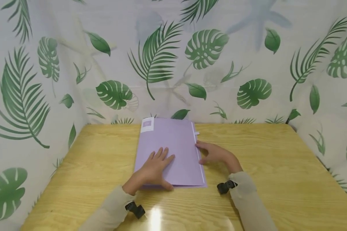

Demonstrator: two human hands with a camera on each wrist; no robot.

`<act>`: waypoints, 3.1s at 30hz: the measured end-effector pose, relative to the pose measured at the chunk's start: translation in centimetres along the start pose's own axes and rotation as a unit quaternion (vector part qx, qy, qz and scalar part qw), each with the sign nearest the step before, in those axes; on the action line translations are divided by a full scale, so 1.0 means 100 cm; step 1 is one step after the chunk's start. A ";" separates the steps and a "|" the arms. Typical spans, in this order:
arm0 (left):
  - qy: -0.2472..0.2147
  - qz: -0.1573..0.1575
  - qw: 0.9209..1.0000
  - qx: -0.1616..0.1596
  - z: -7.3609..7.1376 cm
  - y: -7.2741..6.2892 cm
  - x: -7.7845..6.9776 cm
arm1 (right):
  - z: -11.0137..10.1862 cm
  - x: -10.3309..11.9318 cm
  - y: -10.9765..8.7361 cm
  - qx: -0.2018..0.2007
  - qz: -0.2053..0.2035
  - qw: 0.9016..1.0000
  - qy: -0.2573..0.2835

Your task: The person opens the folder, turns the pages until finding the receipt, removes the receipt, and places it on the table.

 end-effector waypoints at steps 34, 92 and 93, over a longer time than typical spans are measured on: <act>-0.057 0.170 0.885 -0.429 -0.119 -0.046 -0.040 | -0.002 0.002 -0.002 0.002 -0.016 1.000 -0.001; -0.025 -0.299 0.952 -0.067 -0.122 -0.116 0.250 | 0.002 0.006 -0.002 0.001 0.033 0.999 -0.014; -0.027 -0.298 0.952 -0.062 -0.119 -0.116 0.252 | 0.002 0.006 -0.002 0.001 0.035 0.999 -0.016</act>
Point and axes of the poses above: each hand's wrist, its own y-axis towards the middle knuckle, its own z-axis out of the palm, x = y × z, the point moved 5 cm from there along y, towards the middle knuckle, and after that the axes turned 11 degrees about -x, right-handed, at the moved point
